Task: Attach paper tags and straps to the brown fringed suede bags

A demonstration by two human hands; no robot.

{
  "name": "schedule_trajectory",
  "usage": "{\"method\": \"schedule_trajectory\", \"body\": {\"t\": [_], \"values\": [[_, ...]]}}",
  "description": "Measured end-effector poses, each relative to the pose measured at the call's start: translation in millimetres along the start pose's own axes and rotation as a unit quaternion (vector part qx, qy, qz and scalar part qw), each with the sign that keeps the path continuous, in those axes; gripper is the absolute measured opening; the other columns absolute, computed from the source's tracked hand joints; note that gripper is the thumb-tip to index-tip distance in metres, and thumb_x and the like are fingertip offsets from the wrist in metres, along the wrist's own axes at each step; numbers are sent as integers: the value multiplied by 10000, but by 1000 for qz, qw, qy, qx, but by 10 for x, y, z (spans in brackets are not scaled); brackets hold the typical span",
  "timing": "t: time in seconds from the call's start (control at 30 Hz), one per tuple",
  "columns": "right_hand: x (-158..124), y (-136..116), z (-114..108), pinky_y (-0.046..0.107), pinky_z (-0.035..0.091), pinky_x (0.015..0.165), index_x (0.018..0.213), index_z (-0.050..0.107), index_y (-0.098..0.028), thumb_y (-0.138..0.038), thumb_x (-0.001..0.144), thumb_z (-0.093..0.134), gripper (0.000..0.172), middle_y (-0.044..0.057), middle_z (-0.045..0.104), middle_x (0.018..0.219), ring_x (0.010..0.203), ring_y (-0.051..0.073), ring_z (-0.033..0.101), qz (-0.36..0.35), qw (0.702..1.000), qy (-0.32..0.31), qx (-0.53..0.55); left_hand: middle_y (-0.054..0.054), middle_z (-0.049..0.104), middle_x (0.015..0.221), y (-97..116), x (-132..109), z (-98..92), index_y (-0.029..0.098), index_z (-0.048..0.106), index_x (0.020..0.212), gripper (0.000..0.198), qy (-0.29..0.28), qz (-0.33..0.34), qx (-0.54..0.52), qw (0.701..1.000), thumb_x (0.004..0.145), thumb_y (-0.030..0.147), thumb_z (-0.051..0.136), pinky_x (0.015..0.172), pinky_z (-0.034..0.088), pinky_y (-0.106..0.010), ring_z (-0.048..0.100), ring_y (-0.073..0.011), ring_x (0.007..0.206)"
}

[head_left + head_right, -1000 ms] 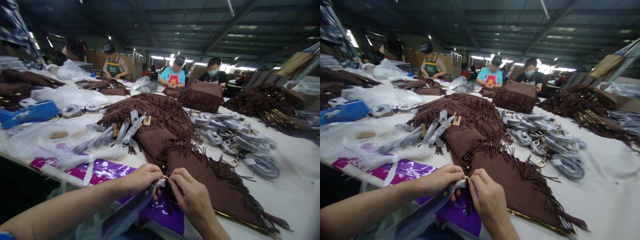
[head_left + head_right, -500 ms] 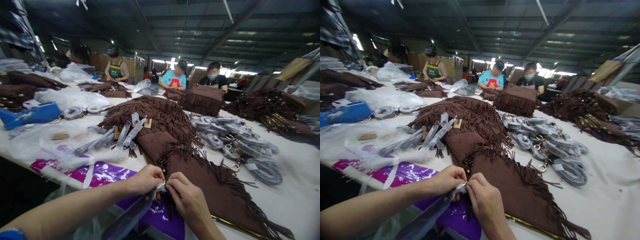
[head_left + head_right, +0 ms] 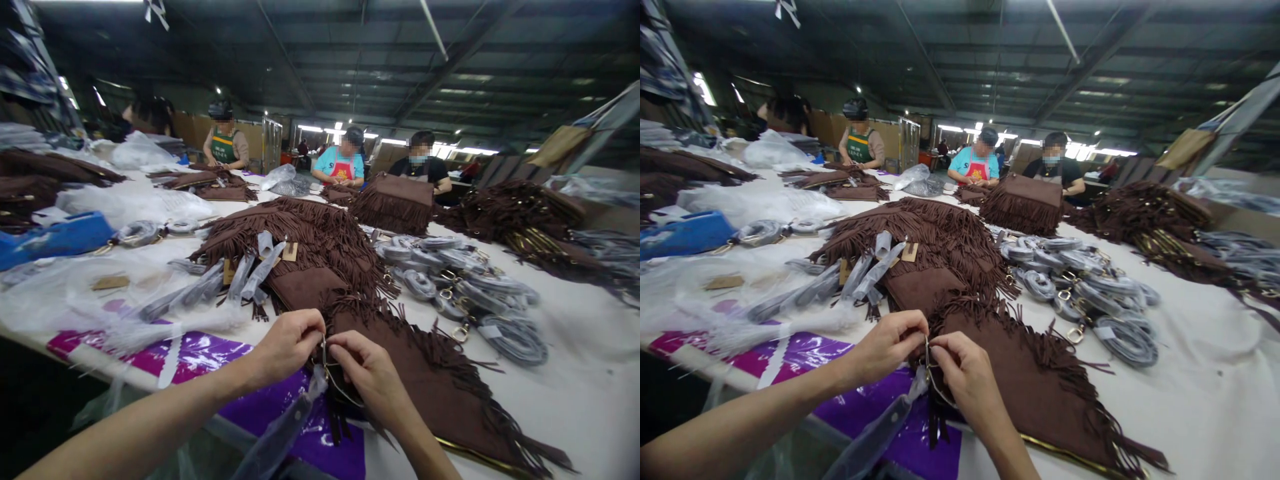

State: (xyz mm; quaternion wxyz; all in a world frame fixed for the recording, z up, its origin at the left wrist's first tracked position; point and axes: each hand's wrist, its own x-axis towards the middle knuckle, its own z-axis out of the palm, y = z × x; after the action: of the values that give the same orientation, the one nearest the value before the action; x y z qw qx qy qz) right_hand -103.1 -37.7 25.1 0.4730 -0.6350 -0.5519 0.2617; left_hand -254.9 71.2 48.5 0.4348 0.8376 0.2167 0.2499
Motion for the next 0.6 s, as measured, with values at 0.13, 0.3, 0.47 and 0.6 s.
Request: {"method": "schedule_trajectory", "body": {"t": [0.13,0.3,0.47,0.6], "values": [[78,-31,51,263,418,657,749,672,-197,-359,861,570,222,5,629,738,710,185,563,-21,1000,-14,15,35,529,615,12,54,70,164,547,724,123,10,-9,-40,999,808,126,464,561,367,-186,486,-94,580],[73,11,49,252,408,594,729,661,-183,-434,854,600,287,-2,603,685,652,174,529,-1,998,0,55,43,538,601,-47,60,131,171,549,809,85,12,-58,-106,993,829,191,469,516,371,-188,502,-99,539],[51,70,41,242,400,532,690,646,-180,-497,845,638,352,-7,570,626,615,173,518,17,996,35,76,21,564,627,-93,-21,203,139,623,764,133,-34,-96,-80,992,784,251,555,520,363,-198,501,-110,571],[48,81,55,257,417,592,699,644,-181,-437,858,610,304,1,587,665,656,181,524,2,998,37,58,7,559,628,-133,-60,279,128,627,655,211,4,-86,-81,993,773,300,601,556,362,-198,486,-116,621]]}}
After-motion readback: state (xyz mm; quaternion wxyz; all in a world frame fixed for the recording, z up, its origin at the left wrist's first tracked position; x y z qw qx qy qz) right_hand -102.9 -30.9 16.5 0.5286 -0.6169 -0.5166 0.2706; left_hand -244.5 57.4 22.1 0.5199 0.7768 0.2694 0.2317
